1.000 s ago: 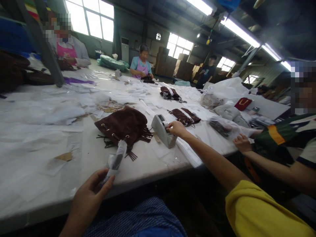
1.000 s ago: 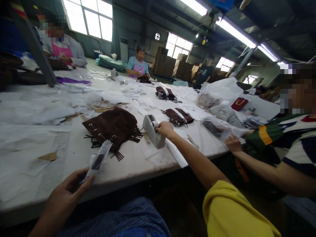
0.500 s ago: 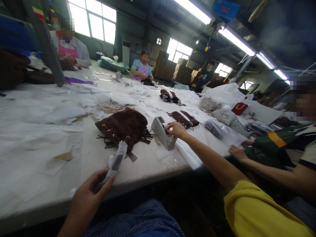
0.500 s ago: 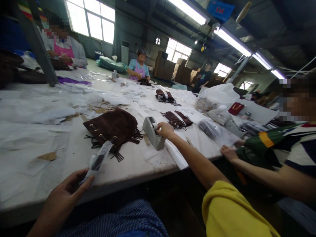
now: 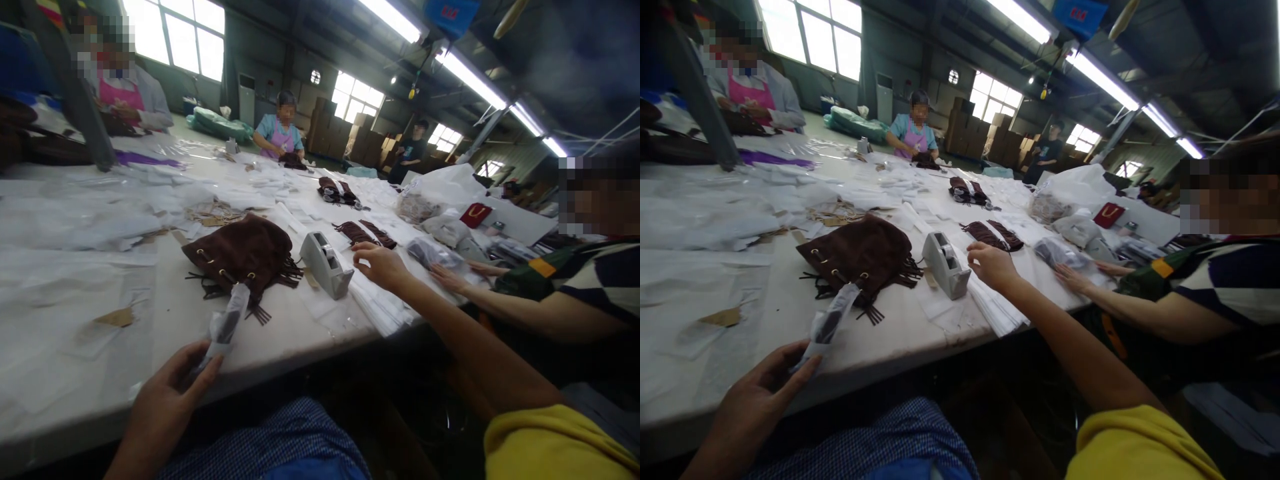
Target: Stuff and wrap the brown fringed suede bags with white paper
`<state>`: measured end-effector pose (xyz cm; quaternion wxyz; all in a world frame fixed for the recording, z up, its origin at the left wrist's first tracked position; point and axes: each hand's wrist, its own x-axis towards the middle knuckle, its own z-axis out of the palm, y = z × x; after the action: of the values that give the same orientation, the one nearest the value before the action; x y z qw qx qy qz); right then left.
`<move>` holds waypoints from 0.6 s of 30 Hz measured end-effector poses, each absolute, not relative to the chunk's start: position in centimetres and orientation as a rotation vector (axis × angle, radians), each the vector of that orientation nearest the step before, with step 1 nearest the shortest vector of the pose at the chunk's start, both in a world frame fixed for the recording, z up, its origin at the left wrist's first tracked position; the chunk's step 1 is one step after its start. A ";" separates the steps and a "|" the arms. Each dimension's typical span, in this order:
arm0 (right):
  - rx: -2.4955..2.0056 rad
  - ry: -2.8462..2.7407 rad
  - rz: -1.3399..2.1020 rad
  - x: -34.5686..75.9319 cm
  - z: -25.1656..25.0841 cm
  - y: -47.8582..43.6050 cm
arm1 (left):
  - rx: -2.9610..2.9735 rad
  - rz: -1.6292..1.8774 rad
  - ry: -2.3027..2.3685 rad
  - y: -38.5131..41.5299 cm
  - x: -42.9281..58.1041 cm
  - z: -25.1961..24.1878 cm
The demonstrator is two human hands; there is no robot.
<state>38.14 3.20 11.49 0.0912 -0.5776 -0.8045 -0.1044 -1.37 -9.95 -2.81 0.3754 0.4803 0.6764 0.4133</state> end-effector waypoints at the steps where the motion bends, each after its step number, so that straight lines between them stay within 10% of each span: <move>1: -1.704 -2.432 -0.346 38.2 11.2 2.7 | 1.234 1.045 1.741 -10.0 -1.4 -2.7; 18: -1.599 -1.646 0.198 40.3 2.3 -2.3 | 1.251 0.910 1.840 -10.1 -1.3 -1.4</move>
<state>40.26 -2.28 2.29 0.4070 -0.6341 -0.6528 0.0784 -1.34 -10.14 -1.37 0.3607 0.4853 0.7139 0.3532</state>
